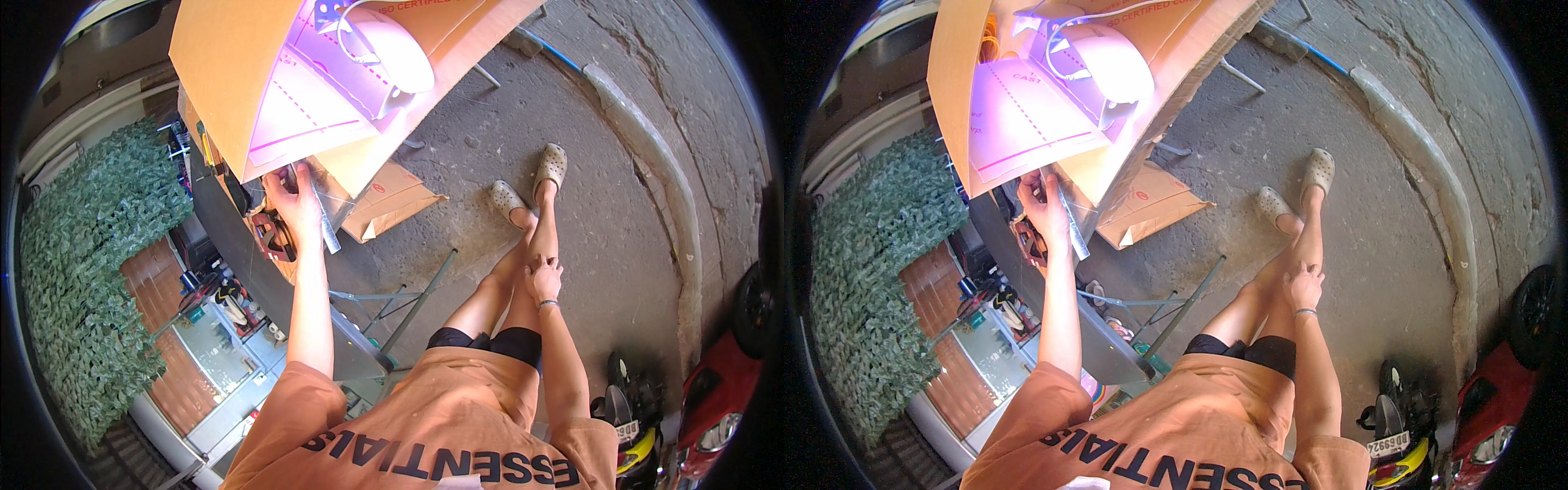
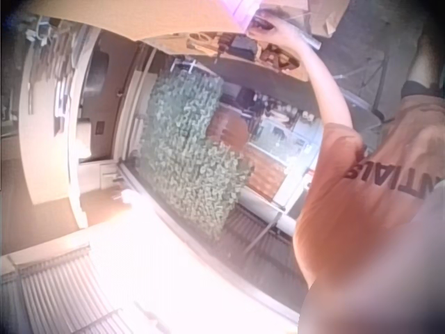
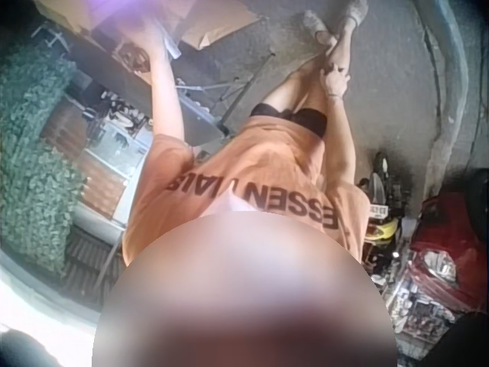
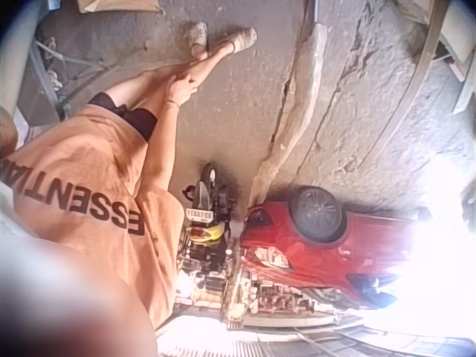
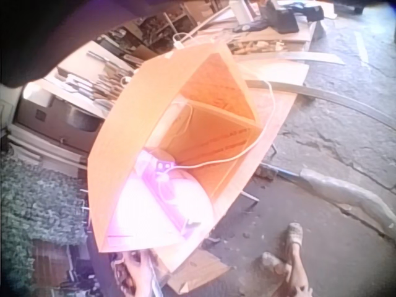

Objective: The person assembles a cardboard box by folding and taping its flaps. They use a utility knife to cut the cardboard, apply tape to secure the flaps, and smooth the edges with a sanding block. The person handles the box and tools on a cluttered workbench.

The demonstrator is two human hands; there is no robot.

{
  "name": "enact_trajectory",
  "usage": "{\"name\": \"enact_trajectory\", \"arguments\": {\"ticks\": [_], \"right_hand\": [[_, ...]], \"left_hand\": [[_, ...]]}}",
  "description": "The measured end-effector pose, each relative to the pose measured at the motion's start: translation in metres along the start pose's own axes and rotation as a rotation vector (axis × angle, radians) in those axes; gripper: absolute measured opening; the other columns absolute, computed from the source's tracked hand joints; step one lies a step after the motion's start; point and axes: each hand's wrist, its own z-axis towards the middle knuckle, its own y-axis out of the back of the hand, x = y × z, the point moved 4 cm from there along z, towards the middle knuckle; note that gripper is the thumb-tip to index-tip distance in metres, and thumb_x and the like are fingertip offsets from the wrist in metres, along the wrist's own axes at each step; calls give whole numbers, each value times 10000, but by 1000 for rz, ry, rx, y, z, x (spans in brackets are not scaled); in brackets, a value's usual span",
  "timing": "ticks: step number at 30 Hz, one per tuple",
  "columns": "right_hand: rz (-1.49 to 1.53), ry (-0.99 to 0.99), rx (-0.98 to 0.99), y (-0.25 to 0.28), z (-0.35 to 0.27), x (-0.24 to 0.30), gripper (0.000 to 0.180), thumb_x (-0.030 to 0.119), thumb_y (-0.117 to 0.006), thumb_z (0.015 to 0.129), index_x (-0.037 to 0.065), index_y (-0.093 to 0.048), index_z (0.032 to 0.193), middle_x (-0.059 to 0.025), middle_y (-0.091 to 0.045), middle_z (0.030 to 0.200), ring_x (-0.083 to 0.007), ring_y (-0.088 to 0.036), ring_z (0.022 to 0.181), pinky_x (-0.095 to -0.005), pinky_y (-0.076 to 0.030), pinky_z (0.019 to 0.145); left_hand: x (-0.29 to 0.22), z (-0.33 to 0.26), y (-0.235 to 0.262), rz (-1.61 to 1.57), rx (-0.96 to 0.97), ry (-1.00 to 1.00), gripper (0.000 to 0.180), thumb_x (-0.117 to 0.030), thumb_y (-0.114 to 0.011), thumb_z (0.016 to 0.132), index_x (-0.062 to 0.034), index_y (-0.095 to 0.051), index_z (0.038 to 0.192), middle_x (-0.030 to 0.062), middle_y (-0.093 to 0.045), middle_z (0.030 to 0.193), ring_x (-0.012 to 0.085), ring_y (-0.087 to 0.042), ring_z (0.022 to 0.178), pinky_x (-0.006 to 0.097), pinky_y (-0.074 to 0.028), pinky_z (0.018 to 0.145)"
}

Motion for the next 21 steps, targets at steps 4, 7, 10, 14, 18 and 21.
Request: {"name": "enact_trajectory", "arguments": {"ticks": [4,7,10,14,18,21], "right_hand": [[5,-2,3,2,-1,1,621,342,-725,871,67,-588,1411,-219,-532,1378,-429,-522,1249,-486,-537,1011],[2,4,7,2,-2,2,625,345,-721,874,67,-582,1416,-217,-528,1382,-429,-520,1248,-487,-540,1005],[2,13,3,2,-2,1,629,350,-719,875,66,-578,1418,-220,-523,1386,-429,-520,1246,-489,-542,1000],[-3,6,7,1,-1,1,631,356,-719,876,62,-579,1416,-226,-520,1390,-432,-519,1246,-491,-542,1001],[10,9,2,1,-1,1,628,359,-719,875,57,-584,1409,-231,-519,1392,-434,-518,1250,-495,-543,1001],[10,5,7,3,-2,2,625,360,-719,875,56,-587,1405,-235,-520,1390,-436,-517,1252,-498,-544,1001]], "left_hand": [[0,0,0,32,-5,-14,376,-235,-732,945,-4,-604,1213,89,-563,1167,193,-533,1054,354,-444,945],[0,1,0,24,-7,-39,379,-232,-732,947,-1,-604,1220,90,-565,1170,194,-539,1055,350,-447,946],[2,0,0,-3,2,-23,373,-223,-728,953,-1,-604,1226,91,-566,1176,195,-545,1058,347,-450,951],[5,0,0,43,0,-16,365,-210,-725,959,-3,-603,1234,84,-558,1184,181,-547,1053,336,-456,943],[8,1,-1,21,-6,-38,360,-202,-726,957,-6,-602,1232,71,-550,1188,165,-542,1039,324,-458,918],[8,1,-1,17,-1,-29,359,-198,-728,954,-7,-601,1230,70,-551,1184,164,-536,1034,322,-455,908]]}}
